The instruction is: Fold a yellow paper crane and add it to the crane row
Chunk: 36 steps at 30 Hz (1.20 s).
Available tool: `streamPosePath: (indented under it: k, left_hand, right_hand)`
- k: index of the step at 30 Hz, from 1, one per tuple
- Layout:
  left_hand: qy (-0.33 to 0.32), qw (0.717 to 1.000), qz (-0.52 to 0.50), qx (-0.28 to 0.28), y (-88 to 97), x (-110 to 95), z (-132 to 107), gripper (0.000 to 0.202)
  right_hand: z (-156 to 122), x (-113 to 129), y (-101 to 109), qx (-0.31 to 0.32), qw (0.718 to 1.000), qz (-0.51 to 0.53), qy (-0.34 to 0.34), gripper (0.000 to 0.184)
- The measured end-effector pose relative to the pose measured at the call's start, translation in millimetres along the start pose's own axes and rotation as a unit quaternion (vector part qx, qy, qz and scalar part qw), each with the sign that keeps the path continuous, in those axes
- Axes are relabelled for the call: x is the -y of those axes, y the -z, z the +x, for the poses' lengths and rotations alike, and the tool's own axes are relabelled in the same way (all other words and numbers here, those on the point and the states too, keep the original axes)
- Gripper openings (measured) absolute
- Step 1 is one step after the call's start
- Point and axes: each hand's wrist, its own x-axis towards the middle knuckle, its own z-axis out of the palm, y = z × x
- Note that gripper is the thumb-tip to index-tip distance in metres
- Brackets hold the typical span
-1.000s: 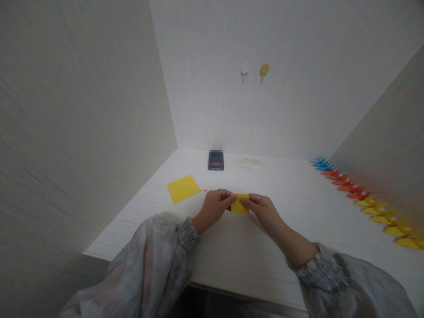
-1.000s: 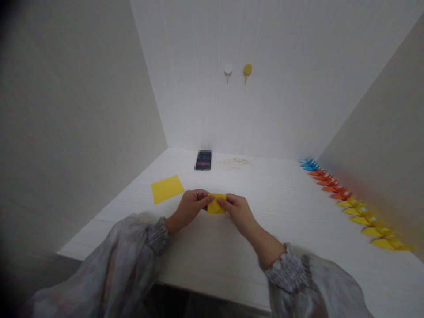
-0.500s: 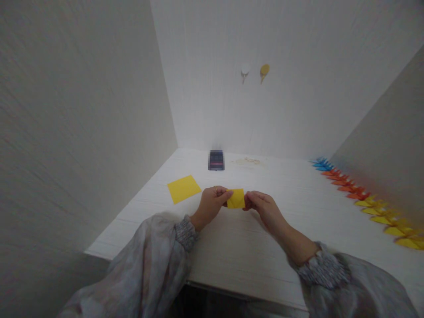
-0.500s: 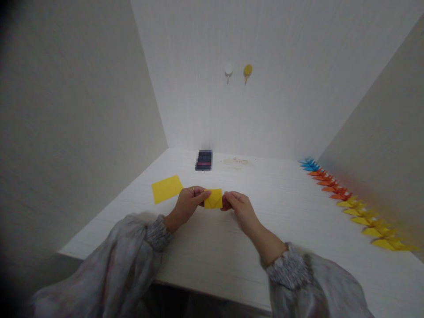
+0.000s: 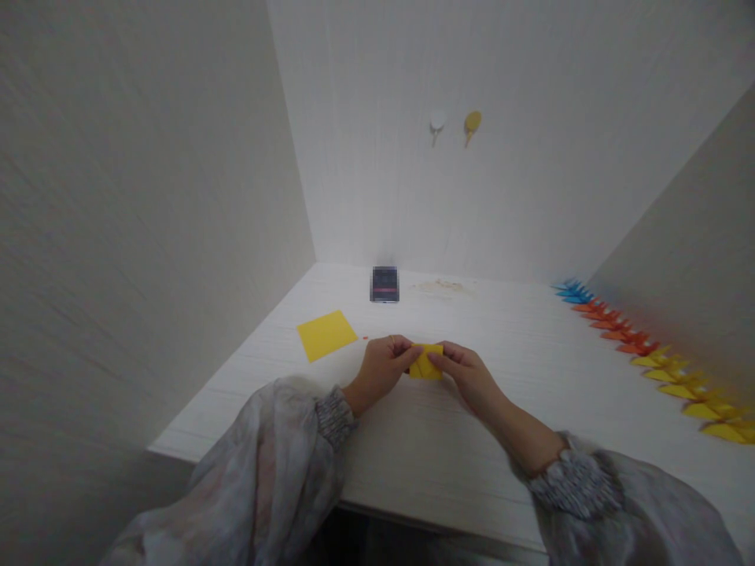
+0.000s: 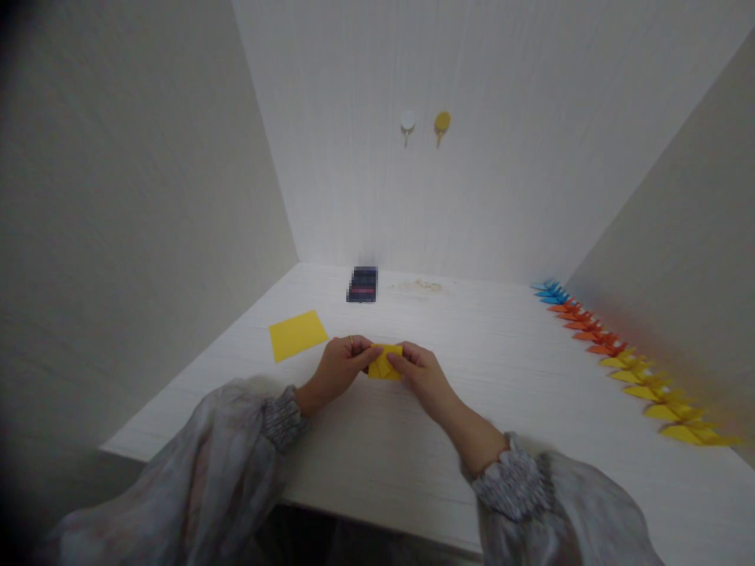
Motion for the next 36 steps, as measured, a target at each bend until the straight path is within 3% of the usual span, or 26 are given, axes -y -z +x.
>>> streamPosePath:
  k: [4,12,25,36]
  left_hand:
    - [0.008,1.000,-0.010,-0.008,0.1,-2.7,-0.1,0.025]
    - [0.028,0.994,-0.087,0.058,-0.7,-2.3,0.5,0.023]
    - [0.060,0.989,-0.130,0.041,1.2,-5.1,-1.0,0.029]
    - [0.062,0.980,-0.173,0.077,0.7,-6.4,0.4,0.035]
  right_hand:
    - [0.0,-0.8,-1.6,0.006,0.999,-0.036,-0.009,0.027]
    - [1.1,-6.2,3.9,0.009,1.000,0.002,0.006,0.027]
    - [-1.0,-1.5,-0.3,0.004,1.000,0.001,-0.001,0.023]
    - [-1.6,-1.1,1.0,0.020,0.998,0.057,-0.002,0.016]
